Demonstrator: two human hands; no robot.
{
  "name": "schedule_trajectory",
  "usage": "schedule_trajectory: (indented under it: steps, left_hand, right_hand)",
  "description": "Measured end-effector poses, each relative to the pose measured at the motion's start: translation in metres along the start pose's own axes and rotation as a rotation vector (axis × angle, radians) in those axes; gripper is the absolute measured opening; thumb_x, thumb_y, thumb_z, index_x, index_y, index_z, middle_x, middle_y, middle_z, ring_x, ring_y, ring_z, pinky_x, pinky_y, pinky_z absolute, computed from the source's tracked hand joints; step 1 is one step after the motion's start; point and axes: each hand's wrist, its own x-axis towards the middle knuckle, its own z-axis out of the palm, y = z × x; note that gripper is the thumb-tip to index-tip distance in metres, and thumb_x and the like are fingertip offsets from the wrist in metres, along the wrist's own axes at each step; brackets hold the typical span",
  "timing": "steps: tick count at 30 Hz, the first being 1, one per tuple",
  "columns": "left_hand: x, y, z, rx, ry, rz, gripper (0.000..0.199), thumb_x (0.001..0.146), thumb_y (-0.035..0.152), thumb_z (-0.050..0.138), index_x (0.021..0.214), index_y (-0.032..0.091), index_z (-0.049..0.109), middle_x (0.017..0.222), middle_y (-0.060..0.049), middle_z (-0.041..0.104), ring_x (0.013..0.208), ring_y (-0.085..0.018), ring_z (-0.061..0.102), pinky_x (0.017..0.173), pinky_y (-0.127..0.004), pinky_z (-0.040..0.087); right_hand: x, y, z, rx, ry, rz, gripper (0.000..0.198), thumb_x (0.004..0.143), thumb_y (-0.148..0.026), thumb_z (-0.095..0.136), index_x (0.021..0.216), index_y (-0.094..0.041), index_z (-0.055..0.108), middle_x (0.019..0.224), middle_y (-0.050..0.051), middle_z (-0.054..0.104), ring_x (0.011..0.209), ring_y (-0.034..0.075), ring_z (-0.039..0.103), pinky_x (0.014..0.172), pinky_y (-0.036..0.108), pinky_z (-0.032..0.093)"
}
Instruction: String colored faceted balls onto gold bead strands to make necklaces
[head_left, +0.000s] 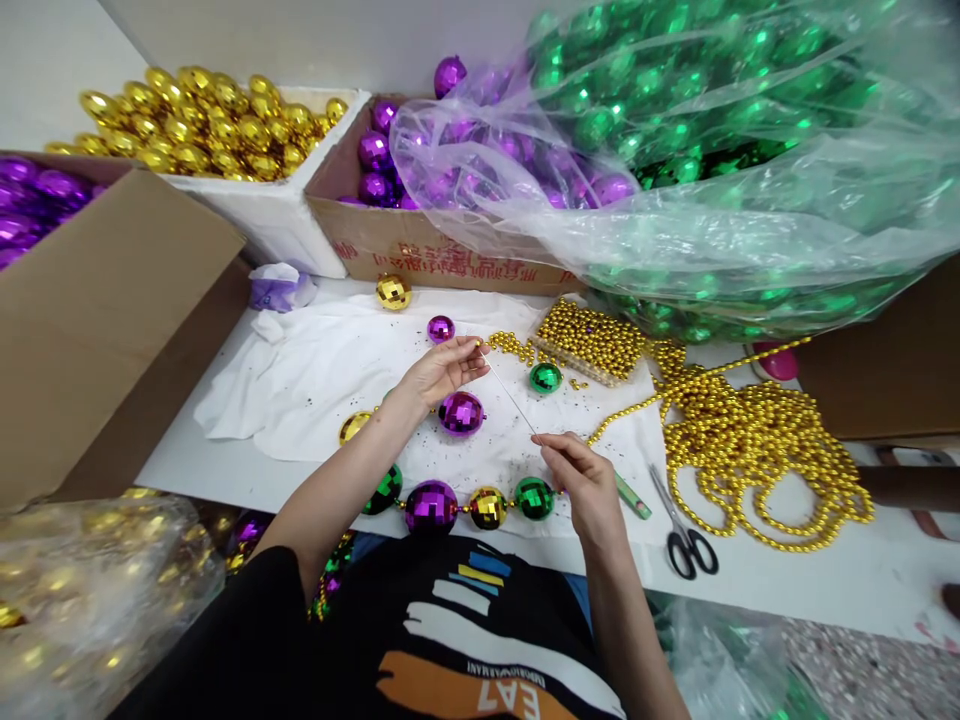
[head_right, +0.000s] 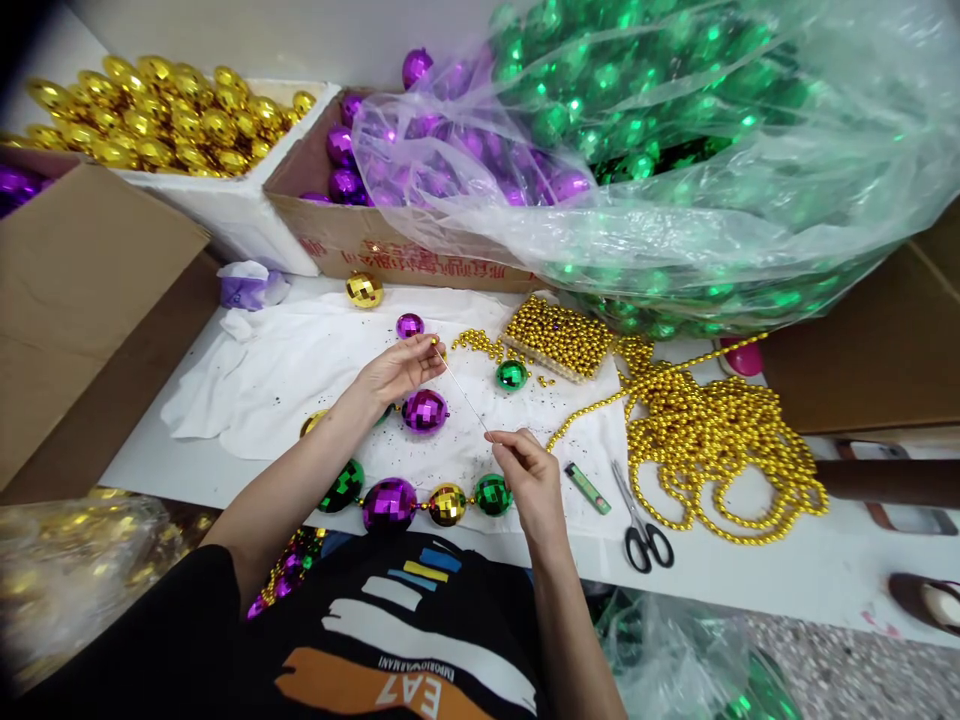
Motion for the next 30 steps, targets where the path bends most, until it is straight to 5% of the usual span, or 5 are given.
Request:
schedule_trajectory:
  steps: [14, 17, 23, 27, 30]
  left_hand:
    - [-0.006, -0.001, 0.001, 0.122, -0.101, 0.000, 0.015, 0.076, 0.012, 0.073, 0.087, 0.015, 0.063, 0.091, -0.005, 0.074, 0.074, -0.011, 0.067, 0.080, -0.030, 0.053]
    - [-0.004, 0.016, -0.005, 0.338, -0.107, 0.078, 0.021, 0.077, 0.019, 0.073, 0.096, 0.015, 0.065, 0.097, -0.007, 0.073, 0.076, -0.014, 0.067, 0.080, -0.032, 0.052]
    - [0.009, 0.032, -0.022, 1.275, 0.413, 0.406, 0.016, 0.083, 0.030, 0.065, 0.091, 0.017, 0.065, 0.093, -0.008, 0.071, 0.084, -0.020, 0.064, 0.081, -0.033, 0.047]
    - [0.015, 0.009, -0.017, 1.716, 0.322, 0.315, 0.042, 0.084, 0.048, 0.063, 0.109, 0.014, 0.063, 0.114, -0.019, 0.067, 0.104, -0.033, 0.063, 0.089, -0.041, 0.046]
    - [0.023, -0.003, -0.013, 1.623, 0.319, 0.238, 0.037, 0.079, 0.045, 0.070, 0.099, 0.015, 0.064, 0.105, -0.018, 0.069, 0.108, -0.035, 0.062, 0.092, -0.041, 0.045]
  right_hand:
    - [0.006, 0.002, 0.015, 0.073, 0.053, 0.028, 0.022, 0.074, -0.039, 0.074, 0.087, -0.021, 0.076, 0.083, 0.001, 0.062, 0.051, 0.006, 0.039, 0.046, 0.024, 0.030]
    - [0.011, 0.001, 0.021, 0.157, 0.092, 0.064, 0.024, 0.071, -0.040, 0.076, 0.084, -0.020, 0.073, 0.082, 0.002, 0.067, 0.049, 0.006, 0.037, 0.046, 0.023, 0.029]
    - [0.014, 0.003, 0.019, 0.158, 0.107, 0.087, 0.024, 0.069, -0.038, 0.077, 0.081, -0.019, 0.070, 0.079, 0.001, 0.068, 0.049, 0.006, 0.038, 0.046, 0.023, 0.029]
    - [0.013, 0.009, 0.020, 0.141, 0.065, 0.097, 0.023, 0.070, -0.038, 0.076, 0.081, -0.019, 0.069, 0.074, 0.000, 0.063, 0.048, 0.006, 0.036, 0.046, 0.023, 0.027]
    - [0.012, 0.013, 0.019, 0.079, 0.035, 0.085, 0.022, 0.072, -0.038, 0.074, 0.080, -0.019, 0.069, 0.071, -0.001, 0.061, 0.049, 0.006, 0.035, 0.045, 0.023, 0.026]
